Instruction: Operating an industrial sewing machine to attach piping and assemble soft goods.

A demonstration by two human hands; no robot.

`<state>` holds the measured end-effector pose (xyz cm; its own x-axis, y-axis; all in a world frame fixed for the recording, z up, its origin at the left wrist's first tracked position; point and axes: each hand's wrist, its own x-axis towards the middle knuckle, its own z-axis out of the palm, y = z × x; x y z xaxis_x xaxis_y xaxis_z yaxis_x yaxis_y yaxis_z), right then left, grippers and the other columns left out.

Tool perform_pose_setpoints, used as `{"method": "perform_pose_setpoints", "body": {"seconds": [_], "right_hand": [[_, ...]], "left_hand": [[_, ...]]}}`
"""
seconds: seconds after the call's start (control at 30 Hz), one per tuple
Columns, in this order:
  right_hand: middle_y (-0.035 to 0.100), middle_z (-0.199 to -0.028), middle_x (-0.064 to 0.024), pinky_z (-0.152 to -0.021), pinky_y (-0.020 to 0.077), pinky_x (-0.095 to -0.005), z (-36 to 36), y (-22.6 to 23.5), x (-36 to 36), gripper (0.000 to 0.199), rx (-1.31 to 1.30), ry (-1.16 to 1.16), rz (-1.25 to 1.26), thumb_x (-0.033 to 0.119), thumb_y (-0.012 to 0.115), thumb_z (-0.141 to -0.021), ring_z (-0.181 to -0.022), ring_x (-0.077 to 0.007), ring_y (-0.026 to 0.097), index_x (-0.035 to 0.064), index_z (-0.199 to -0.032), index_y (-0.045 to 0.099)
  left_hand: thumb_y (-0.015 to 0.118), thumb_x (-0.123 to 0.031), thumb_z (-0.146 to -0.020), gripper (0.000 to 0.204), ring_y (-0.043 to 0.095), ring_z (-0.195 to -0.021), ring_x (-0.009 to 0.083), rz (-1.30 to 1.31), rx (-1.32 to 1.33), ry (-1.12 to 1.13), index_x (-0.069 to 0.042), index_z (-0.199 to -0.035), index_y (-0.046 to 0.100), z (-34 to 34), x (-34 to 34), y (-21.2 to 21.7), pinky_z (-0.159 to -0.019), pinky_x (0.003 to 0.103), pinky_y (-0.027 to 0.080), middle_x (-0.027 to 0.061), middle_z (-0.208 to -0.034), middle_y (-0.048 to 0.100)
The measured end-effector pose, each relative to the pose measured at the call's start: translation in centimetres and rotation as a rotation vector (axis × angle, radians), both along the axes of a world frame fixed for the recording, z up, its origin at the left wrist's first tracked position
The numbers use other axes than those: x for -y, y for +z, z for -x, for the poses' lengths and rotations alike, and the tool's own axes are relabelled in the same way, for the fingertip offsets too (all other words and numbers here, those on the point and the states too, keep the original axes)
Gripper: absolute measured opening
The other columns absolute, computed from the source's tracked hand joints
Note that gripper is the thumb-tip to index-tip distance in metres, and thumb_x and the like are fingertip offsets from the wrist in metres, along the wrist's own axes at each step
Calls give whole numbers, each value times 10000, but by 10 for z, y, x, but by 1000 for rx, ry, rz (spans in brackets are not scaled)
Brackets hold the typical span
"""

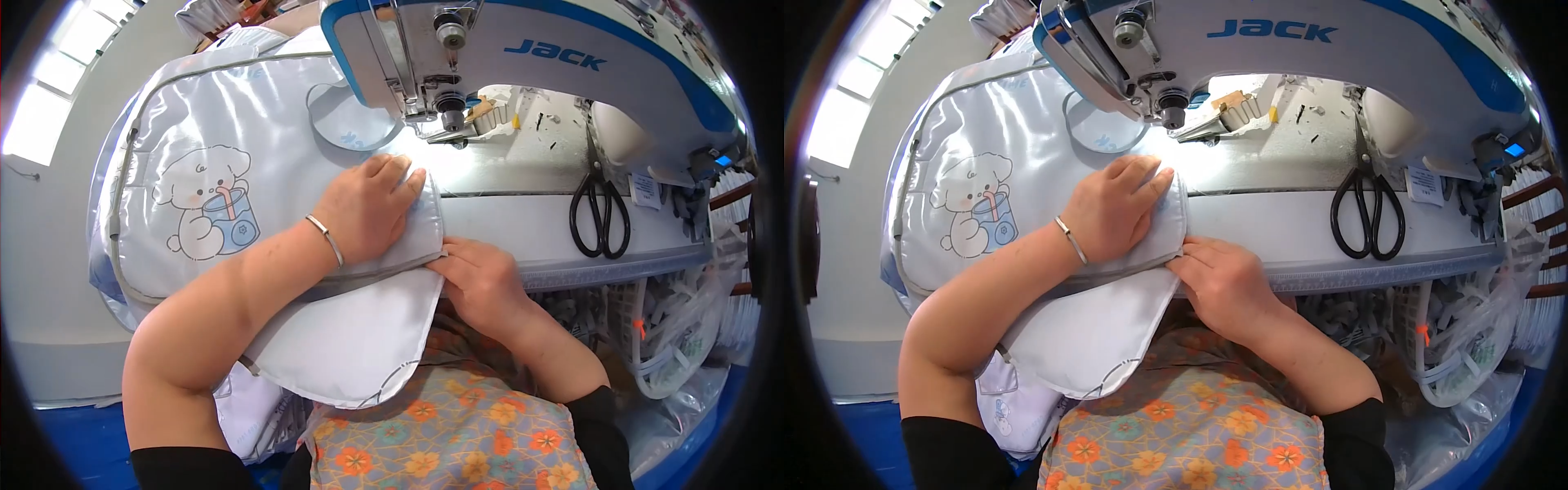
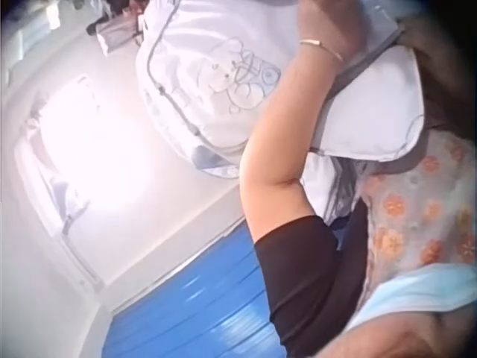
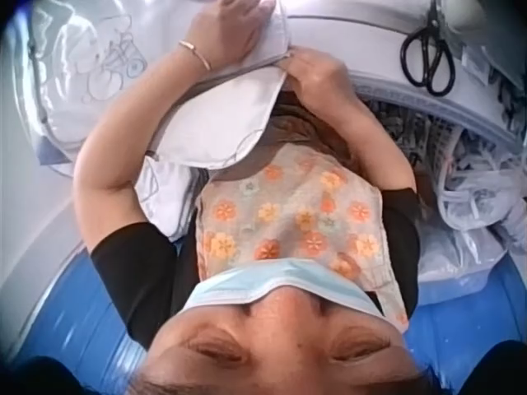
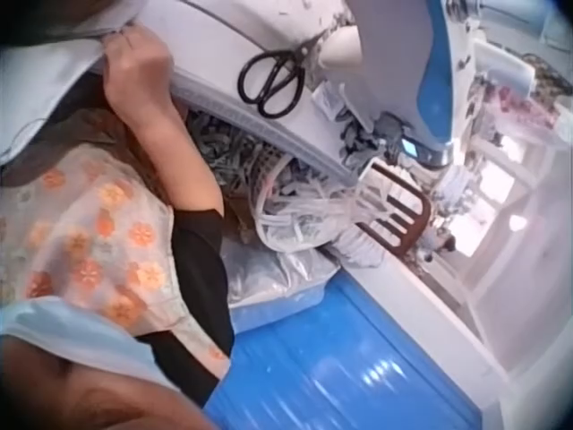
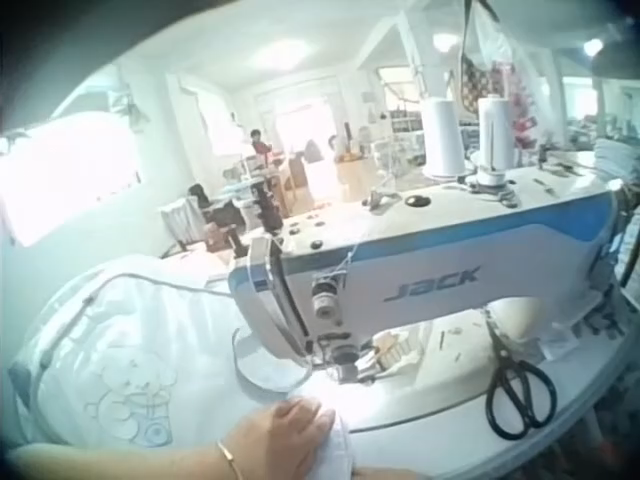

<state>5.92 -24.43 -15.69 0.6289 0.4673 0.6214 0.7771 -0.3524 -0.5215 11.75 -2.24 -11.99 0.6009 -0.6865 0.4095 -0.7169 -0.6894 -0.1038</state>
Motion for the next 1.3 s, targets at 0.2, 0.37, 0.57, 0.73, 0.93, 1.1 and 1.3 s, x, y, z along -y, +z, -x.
{"method": "perform_pose_setpoints", "body": {"seconds": [0.2, 0.37, 0.57, 0.73, 0.93, 1.1, 1.3], "right_hand": [[717, -1003, -183, -860, 571, -432, -16, 3, -5, 272, 15, -45, 40, -60, 665, -721, -1011, -369, 693, 15, -979, 710], [718, -1017, -176, -872, 564, -432, -29, 1, -9, 277, 44, -89, 38, -60, 654, -725, -1026, -365, 688, 12, -985, 711], [720, -1079, -158, -910, 557, -440, -16, 19, 3, 305, 33, -34, 170, -32, 660, -740, -1048, -346, 686, 40, -1031, 714], [712, -1148, -84, -1002, 508, -488, 24, 23, -4, 264, 193, 185, 163, 64, 669, -757, -1083, -279, 679, 103, -1014, 709], [694, -1149, -74, -960, 532, -487, 19, 6, -41, 263, 247, 150, 226, 97, 675, -757, -1034, -267, 685, 84, -1019, 694], [697, -992, -155, -848, 545, -444, -3, 28, -103, 191, -190, 213, 143, 89, 673, -819, -943, -327, 670, 50, -1006, 682], [709, -968, -154, -856, 523, -424, 0, 39, -58, 133, -404, 191, 63, 105, 663, -894, -926, -347, 666, 42, -1003, 705]], "left_hand": [[644, -96, -772, 415, 590, -1136, 315, -5, 5, 19, -29, -1181, 657, -21, -7, -3, -880, 403, 543, 161, -1182, 613], [633, -78, -804, 398, 587, -1152, 333, -18, -83, 49, -56, -1201, 625, -30, -8, 7, -883, 425, 543, 161, -1227, 598], [732, -457, -808, 687, 542, -1231, 402, -164, -443, 209, 19, -1279, 578, 93, -43, 95, -1108, 545, 359, 248, -1298, 577], [773, -330, -692, 808, 515, -1234, 438, -165, -469, 530, 42, -1358, 507, 183, -79, 68, -1113, 579, 327, 267, -1349, 521], [658, -103, -716, 615, 562, -1088, 423, 49, -158, 609, -9, -1317, 564, 157, -135, -26, -948, 560, 429, 227, -1166, 590], [579, -60, -782, 472, 618, -935, 407, -293, 20, 498, -84, -1250, 636, 50, -211, 16, -799, 517, 491, 222, -1043, 633], [639, -146, -758, 495, 642, -1062, 392, -143, -186, -39, 8, -1227, 620, 71, -175, 55, -932, 468, 523, 234, -1268, 620]]}}
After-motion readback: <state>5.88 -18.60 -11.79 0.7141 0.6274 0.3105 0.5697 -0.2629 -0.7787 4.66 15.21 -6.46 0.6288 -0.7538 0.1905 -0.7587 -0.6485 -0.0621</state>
